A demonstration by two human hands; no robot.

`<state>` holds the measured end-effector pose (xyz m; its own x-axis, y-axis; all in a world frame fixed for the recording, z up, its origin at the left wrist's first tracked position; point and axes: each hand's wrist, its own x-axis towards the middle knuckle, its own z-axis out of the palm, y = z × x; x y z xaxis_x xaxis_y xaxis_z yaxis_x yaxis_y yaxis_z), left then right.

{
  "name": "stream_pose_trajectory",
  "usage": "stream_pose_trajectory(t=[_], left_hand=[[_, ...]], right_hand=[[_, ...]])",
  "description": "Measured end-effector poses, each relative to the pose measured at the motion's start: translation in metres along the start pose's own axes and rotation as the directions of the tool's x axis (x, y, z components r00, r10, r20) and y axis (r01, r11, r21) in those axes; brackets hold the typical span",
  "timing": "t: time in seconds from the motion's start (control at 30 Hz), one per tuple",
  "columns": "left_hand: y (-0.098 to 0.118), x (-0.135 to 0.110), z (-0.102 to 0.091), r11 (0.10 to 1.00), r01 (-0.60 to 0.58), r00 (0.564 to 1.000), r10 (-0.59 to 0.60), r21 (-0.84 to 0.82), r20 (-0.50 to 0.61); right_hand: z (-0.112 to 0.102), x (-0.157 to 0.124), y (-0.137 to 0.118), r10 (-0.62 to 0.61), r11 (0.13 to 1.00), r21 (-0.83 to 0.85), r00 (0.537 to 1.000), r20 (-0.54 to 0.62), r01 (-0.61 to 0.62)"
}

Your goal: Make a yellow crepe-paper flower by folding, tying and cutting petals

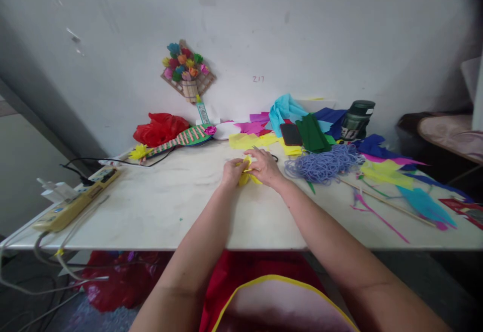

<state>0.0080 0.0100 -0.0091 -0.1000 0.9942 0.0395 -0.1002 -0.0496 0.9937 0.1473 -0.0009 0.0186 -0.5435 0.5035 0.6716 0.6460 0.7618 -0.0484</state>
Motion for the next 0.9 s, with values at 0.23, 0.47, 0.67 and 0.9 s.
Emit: stream_pose_trajectory(t=[0.23, 0.47, 0.67, 0.9], left_hand=[[0.016, -0.013, -0.001, 0.983, 0.008, 0.998, 0.003, -0.184, 0.057], [0.022, -0.016, -0.003, 0.951, 0.173, 0.966, -0.113, -0.258, 0.231], [0.012, -0.014, -0.004, 0.988, 0.086, 0.970, -0.054, -0.127, 0.235], [0.010, -0.012, -0.004, 0.985, 0.045, 0.976, -0.008, -0.164, 0.216]], right_hand=[[0.000, 0.000, 0.004, 0.110, 0.993, 0.057, 0.989, -0.098, -0.105], [0.015, -0.003, 0.028, 0.423, 0.896, 0.259, 0.873, -0.244, -0.362], [0.016, -0.003, 0.026, 0.485, 0.871, 0.230, 0.832, -0.270, -0.433], [0.011, -0.001, 0.022, 0.488, 0.867, 0.226, 0.849, -0.202, -0.444]])
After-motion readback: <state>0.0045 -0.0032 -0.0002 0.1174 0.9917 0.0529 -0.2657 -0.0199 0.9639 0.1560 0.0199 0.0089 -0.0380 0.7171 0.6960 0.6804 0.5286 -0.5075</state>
